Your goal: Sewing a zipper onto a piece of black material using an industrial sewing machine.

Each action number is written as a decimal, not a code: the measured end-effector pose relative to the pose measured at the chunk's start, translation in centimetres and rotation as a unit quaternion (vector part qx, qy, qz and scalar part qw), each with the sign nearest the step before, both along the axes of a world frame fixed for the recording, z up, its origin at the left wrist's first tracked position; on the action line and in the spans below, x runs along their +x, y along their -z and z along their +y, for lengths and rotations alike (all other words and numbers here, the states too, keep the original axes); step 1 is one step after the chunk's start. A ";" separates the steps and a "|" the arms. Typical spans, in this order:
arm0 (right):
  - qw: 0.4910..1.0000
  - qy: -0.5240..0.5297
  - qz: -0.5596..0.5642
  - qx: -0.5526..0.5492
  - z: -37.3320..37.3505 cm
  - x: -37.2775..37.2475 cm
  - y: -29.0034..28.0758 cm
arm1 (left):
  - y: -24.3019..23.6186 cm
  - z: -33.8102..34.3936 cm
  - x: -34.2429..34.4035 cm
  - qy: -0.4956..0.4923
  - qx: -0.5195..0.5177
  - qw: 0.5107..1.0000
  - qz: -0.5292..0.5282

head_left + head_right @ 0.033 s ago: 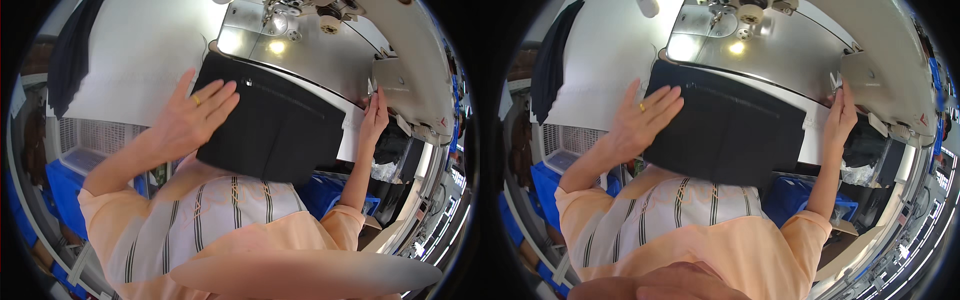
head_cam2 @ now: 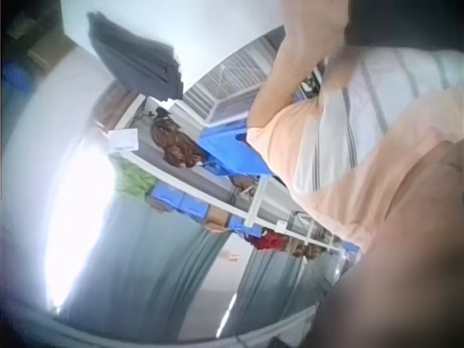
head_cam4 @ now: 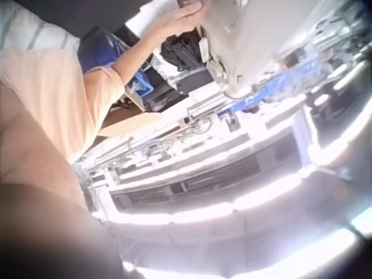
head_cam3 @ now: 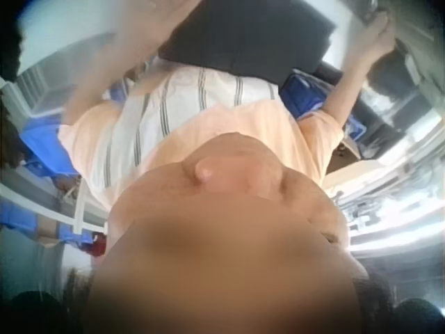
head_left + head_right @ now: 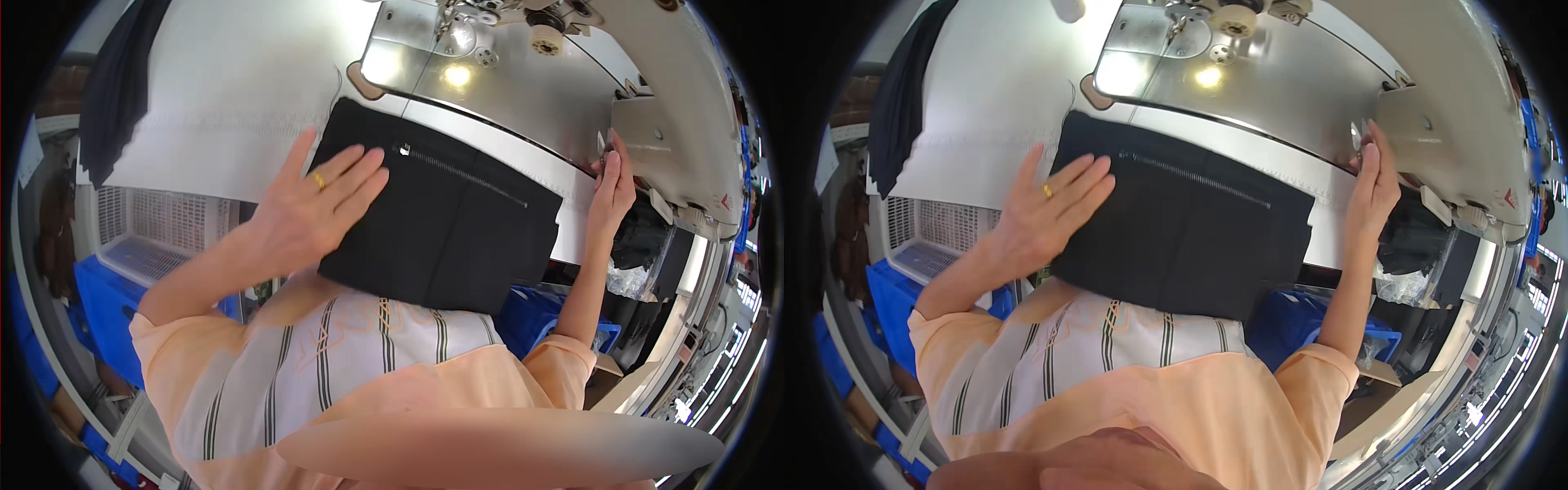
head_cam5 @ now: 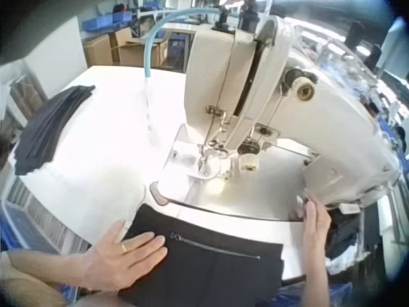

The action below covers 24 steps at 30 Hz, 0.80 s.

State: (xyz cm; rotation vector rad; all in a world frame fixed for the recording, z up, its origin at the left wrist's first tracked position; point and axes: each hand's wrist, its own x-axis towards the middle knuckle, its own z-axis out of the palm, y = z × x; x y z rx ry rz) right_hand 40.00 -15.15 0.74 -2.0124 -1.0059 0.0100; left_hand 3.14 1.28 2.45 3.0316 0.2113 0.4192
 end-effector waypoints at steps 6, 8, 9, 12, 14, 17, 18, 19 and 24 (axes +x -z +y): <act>0.956 -0.217 -0.144 -0.135 3.6 -8.5 -2.0 | 1.0 -4.7 -4.5 -0.057 -0.058 0.997 0.004; 0.919 -0.286 -0.240 -0.124 5.9 -10.3 -2.1 | 1.3 -5.0 -4.3 -0.070 -0.058 0.996 -0.007; 0.890 -0.357 -0.264 -0.106 6.8 -11.2 -1.9 | 1.4 -5.1 -4.1 -0.078 -0.064 0.995 -0.017; 0.855 -0.445 -0.252 -0.080 9.3 -13.0 -0.7 | 1.6 -5.4 -3.9 -0.091 -0.067 0.993 -0.039; 0.858 -0.475 -0.180 -0.072 10.2 -12.9 -0.5 | 2.1 -5.5 -3.9 -0.098 -0.063 0.992 -0.047; 0.953 -0.242 -0.135 -0.127 9.5 -10.5 -2.2 | 3.1 -5.7 -3.8 -0.118 -0.060 0.989 -0.062; 0.926 -0.232 -0.272 -0.123 8.7 -9.2 -3.2 | 3.3 -5.7 -3.6 -0.132 -0.061 0.987 -0.068; 0.895 -0.176 -0.368 -0.183 7.8 -8.4 -3.7 | 3.3 -5.8 -3.4 -0.152 -0.075 0.983 -0.067; 0.917 -0.306 -0.202 -0.159 -0.5 -8.2 -2.7 | 0.0 -3.6 -3.5 -0.117 -0.194 0.974 0.020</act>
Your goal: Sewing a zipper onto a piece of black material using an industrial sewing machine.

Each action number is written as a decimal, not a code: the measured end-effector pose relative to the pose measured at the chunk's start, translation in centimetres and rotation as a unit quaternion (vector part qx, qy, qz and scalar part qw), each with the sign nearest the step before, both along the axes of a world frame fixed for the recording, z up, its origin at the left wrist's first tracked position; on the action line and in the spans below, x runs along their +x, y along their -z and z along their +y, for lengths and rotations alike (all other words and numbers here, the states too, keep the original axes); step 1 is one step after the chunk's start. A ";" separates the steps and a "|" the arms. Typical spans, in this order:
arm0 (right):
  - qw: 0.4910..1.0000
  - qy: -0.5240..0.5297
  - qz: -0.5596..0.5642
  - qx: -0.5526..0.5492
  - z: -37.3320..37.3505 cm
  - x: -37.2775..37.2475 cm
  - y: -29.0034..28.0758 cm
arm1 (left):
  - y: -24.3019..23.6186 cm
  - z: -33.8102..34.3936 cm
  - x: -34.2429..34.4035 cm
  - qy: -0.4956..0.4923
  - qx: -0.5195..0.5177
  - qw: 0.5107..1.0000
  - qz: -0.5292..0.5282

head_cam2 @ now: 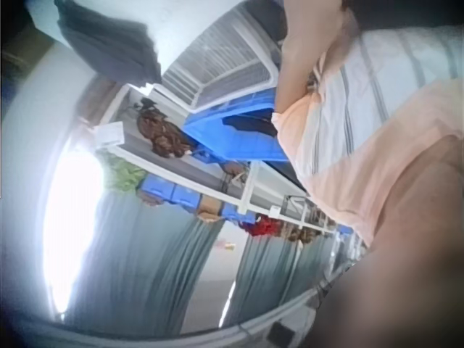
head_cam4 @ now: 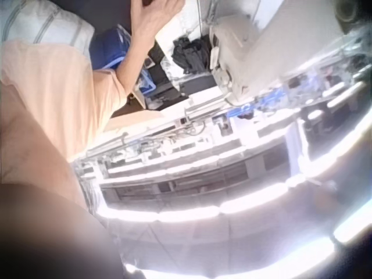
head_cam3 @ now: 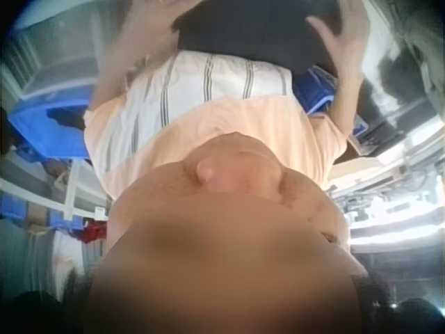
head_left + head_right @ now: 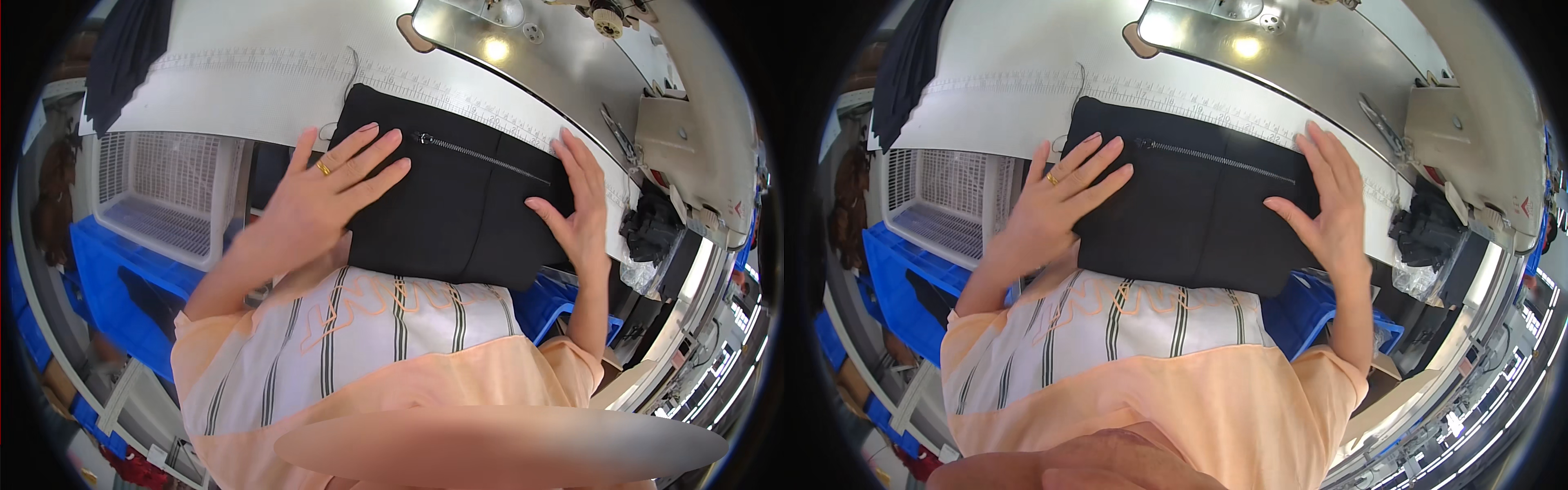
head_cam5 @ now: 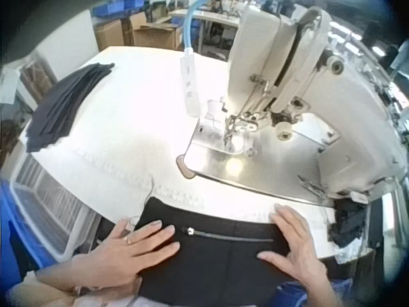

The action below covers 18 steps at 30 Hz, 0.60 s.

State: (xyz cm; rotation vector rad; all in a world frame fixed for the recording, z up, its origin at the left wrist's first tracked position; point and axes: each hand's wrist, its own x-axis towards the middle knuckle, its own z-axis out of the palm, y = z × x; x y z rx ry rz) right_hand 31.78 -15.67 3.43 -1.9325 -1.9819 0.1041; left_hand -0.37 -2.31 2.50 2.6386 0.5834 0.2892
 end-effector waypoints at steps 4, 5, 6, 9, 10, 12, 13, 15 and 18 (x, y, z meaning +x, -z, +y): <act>0.995 0.066 0.070 -0.005 -1.9 -0.3 2.4 | -2.2 5.5 -1.5 0.104 -0.354 0.926 -0.073; 0.997 0.051 0.066 0.000 -1.8 -0.4 2.5 | -1.9 6.0 -1.4 0.112 -0.347 0.929 -0.069; 0.997 0.053 0.064 -0.004 -1.5 -0.3 2.2 | -1.3 6.3 -0.9 -0.002 -0.272 0.956 -0.112; 0.996 0.062 0.055 -0.018 -0.4 -0.4 0.5 | 0.6 7.0 1.4 -0.110 -0.113 0.978 -0.137; 0.998 0.049 0.040 -0.030 -0.1 -0.4 -0.1 | 0.9 7.1 2.3 -0.075 -0.010 0.986 -0.148; 0.998 0.062 -0.009 -0.031 0.4 -0.2 -1.0 | 1.0 7.6 3.6 -0.042 -0.049 0.995 -0.072; 0.996 0.045 -0.067 -0.029 0.8 0.0 -1.3 | 0.8 8.0 4.2 0.024 -0.042 0.997 -0.052; 0.998 0.035 -0.028 -0.037 1.7 0.6 -1.3 | 0.5 8.9 5.3 0.002 -0.116 0.991 -0.068; 0.995 -0.048 0.075 -0.039 3.9 2.2 -1.1 | 0.6 11.4 7.2 -0.071 -0.331 0.931 -0.138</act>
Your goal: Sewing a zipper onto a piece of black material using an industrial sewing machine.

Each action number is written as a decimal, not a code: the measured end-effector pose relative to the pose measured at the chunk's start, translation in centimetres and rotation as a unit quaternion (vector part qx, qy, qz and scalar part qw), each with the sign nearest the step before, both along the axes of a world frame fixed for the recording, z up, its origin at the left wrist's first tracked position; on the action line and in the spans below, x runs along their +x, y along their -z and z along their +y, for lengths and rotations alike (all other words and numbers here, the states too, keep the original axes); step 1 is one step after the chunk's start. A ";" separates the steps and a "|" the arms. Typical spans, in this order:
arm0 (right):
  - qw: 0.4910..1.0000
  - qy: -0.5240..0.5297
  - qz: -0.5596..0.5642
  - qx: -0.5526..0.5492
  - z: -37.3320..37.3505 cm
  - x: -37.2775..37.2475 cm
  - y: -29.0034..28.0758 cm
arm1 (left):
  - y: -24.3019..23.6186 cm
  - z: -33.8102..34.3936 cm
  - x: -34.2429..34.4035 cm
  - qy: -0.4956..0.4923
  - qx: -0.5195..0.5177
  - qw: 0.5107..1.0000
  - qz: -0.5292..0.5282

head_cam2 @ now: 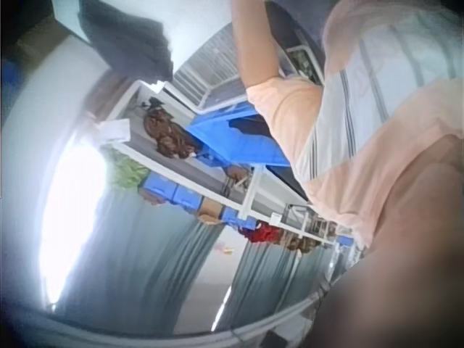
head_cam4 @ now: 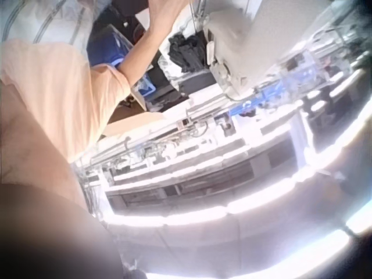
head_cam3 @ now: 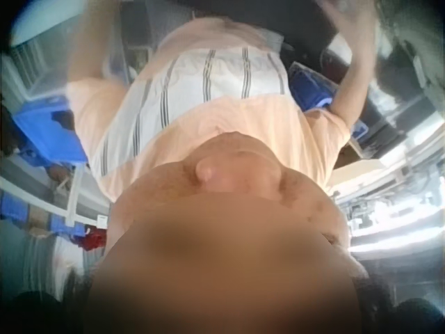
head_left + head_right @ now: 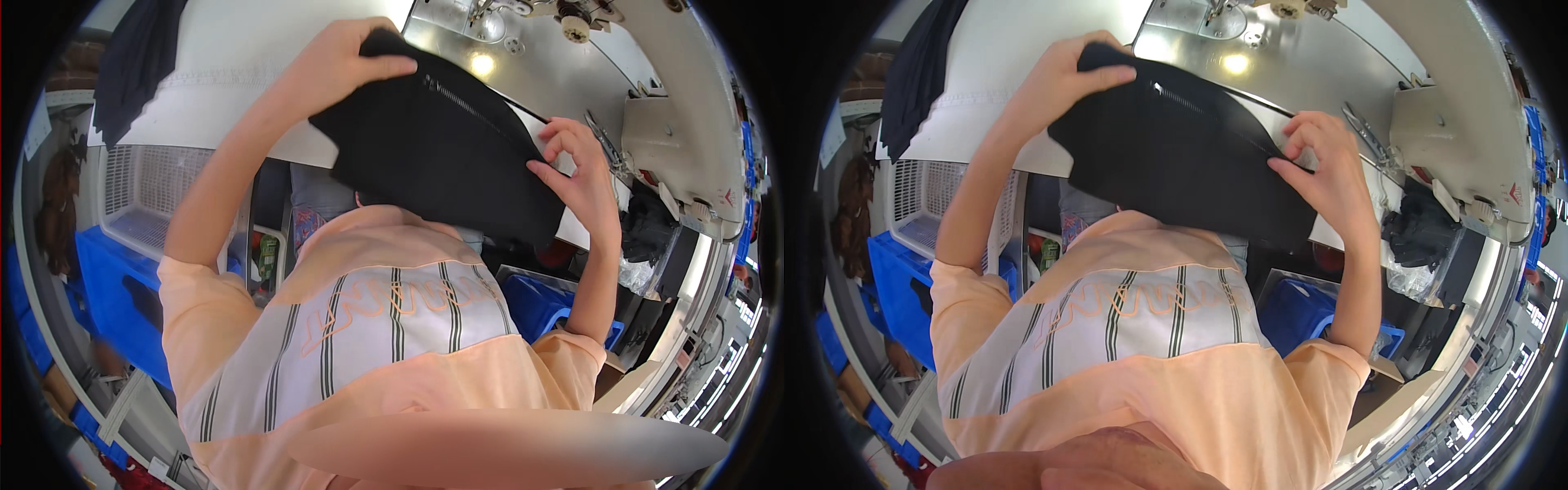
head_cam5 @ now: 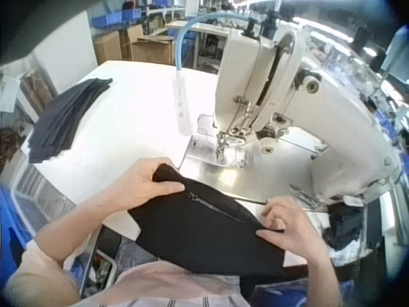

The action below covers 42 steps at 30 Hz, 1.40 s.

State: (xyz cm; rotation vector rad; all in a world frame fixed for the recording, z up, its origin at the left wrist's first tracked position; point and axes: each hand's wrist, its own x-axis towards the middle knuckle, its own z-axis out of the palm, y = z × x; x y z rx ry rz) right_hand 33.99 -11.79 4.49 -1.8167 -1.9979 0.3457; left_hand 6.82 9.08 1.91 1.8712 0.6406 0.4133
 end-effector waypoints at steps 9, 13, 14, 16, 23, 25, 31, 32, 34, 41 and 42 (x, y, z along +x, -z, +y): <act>0.887 0.224 0.403 -0.030 7.1 5.4 0.9 | 1.1 6.0 4.0 -0.075 -0.211 0.971 -0.085; 0.868 0.240 0.433 -0.031 6.8 6.0 2.3 | 0.9 6.2 3.7 -0.049 -0.225 0.971 -0.066; 0.870 0.224 0.439 -0.026 6.7 6.2 2.4 | 1.0 6.2 3.7 -0.046 -0.218 0.973 -0.059; 0.868 0.237 0.436 -0.025 6.6 6.2 2.6 | 1.1 6.2 3.7 -0.042 -0.215 0.974 -0.063; 0.861 0.240 0.447 -0.032 6.7 5.6 2.3 | 0.5 5.8 3.8 -0.064 -0.178 0.981 -0.046; 0.861 0.226 0.455 -0.022 6.7 5.3 2.3 | 0.3 5.5 3.9 -0.060 -0.175 0.981 -0.053; 0.832 0.192 0.518 -0.041 6.7 4.6 2.2 | 0.2 6.8 2.6 -0.102 -0.124 0.987 -0.025; 0.830 0.189 0.521 -0.054 6.8 4.4 2.1 | 0.3 7.2 2.2 -0.106 -0.125 0.986 -0.027; 0.828 0.183 0.526 -0.066 7.0 4.0 2.0 | 0.6 8.0 1.2 -0.132 -0.118 0.984 -0.014; 0.841 0.151 0.509 -0.099 8.4 1.6 1.9 | 0.8 8.9 -2.5 -0.144 -0.100 0.984 -0.019; 0.837 0.154 0.513 -0.111 8.6 1.1 1.9 | 0.7 8.9 -3.1 -0.154 -0.095 0.983 -0.014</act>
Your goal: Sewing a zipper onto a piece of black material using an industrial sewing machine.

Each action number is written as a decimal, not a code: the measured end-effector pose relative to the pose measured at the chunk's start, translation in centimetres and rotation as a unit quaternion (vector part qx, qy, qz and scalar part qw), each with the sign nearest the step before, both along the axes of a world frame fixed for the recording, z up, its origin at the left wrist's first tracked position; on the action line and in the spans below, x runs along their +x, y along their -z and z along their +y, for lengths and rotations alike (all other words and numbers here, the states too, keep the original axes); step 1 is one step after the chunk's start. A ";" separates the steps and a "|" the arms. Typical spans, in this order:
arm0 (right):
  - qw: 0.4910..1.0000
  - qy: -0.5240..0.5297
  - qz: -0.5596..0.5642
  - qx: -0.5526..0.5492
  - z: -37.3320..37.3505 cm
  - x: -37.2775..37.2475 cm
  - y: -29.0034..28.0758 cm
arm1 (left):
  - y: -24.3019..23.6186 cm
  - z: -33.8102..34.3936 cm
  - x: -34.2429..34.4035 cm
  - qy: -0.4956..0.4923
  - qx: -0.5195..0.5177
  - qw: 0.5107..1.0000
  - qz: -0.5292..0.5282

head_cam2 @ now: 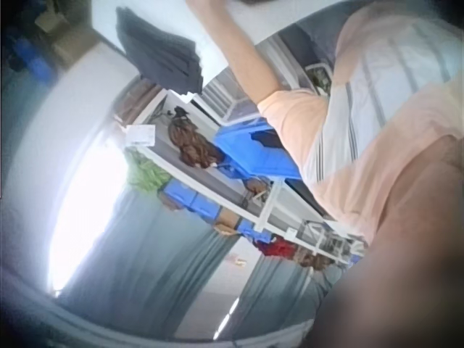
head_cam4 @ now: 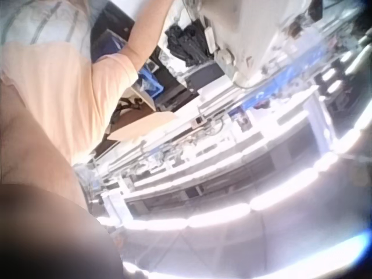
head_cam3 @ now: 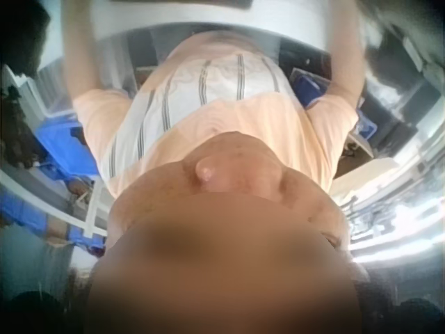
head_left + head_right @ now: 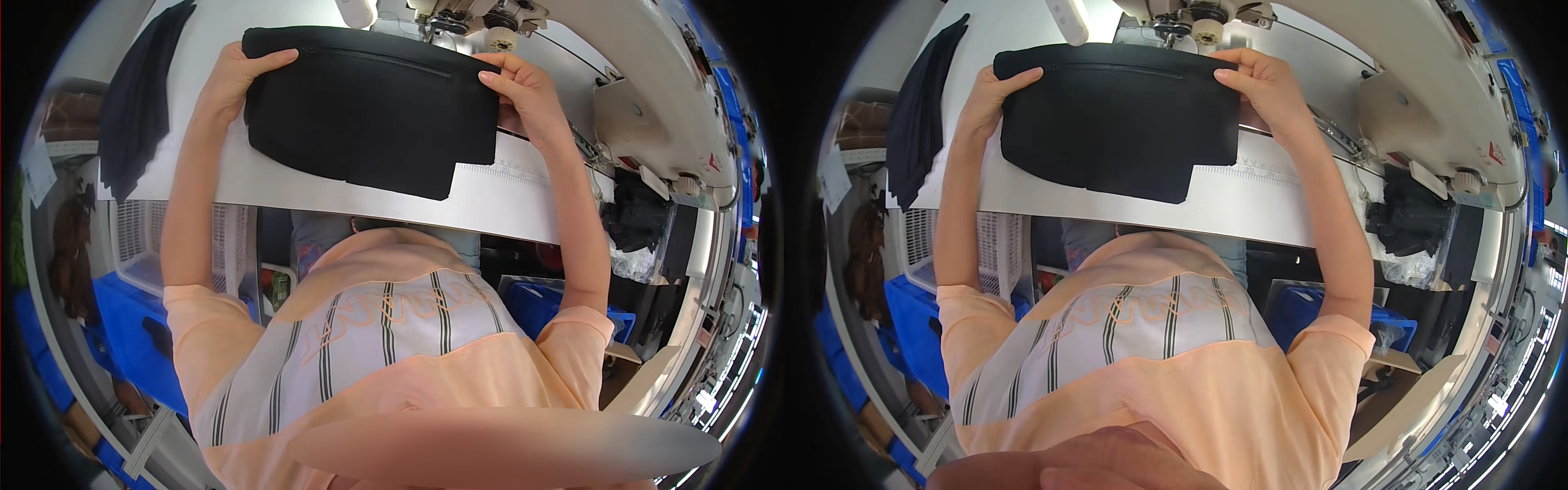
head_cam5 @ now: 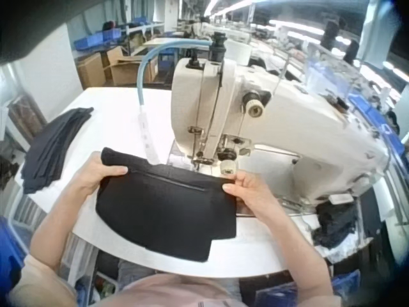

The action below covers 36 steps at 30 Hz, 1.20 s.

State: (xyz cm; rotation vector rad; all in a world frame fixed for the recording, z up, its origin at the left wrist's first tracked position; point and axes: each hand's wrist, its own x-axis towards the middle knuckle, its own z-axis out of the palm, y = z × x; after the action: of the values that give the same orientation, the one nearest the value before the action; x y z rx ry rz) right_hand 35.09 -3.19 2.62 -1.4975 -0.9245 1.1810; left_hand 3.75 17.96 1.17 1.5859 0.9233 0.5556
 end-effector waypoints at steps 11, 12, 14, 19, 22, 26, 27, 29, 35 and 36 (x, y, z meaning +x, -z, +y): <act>1.000 -0.018 -0.020 -0.009 1.5 -3.1 -0.3 | 0.3 -0.4 -4.0 -0.052 -0.004 0.999 -0.007; 0.999 -0.024 -0.029 -0.010 1.5 -3.3 -0.3 | 0.3 -0.5 -4.3 -0.050 -0.028 0.998 -0.020; 1.000 -0.027 -0.016 -0.004 1.5 -3.5 -0.2 | 0.2 -0.9 -5.1 -0.061 -0.050 0.996 -0.032; 0.998 -0.051 -0.020 0.001 1.7 -4.2 -0.2 | -0.5 -1.6 -8.1 -0.014 -0.069 0.995 -0.068; 0.999 -0.043 -0.022 0.010 1.6 -4.6 0.0 | -1.1 -1.9 -9.6 0.023 0.048 0.999 0.008; 0.998 -0.032 -0.036 0.030 1.4 -4.9 0.4 | -1.5 -2.4 -9.7 0.017 0.330 0.933 0.145; 0.998 -0.031 -0.041 0.039 1.4 -4.9 0.5 | -1.4 -2.7 -9.4 -0.039 0.500 0.838 0.216; 0.997 -0.037 -0.043 0.045 1.4 -4.8 0.5 | -1.3 -2.7 -7.9 -0.014 0.473 0.858 0.200; 0.997 -0.036 -0.040 0.059 1.2 -4.7 0.9 | -1.1 -2.8 -1.3 0.155 0.389 0.897 0.138; 0.996 -0.048 -0.034 0.069 1.2 -4.5 1.1 | -1.4 -3.0 -0.3 0.154 0.390 0.897 0.138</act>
State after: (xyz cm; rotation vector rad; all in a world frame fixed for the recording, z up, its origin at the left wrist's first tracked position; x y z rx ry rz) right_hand 30.55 -2.00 1.55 -1.4036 -1.1131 1.1164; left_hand 3.43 14.99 2.54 2.5398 0.6484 0.5073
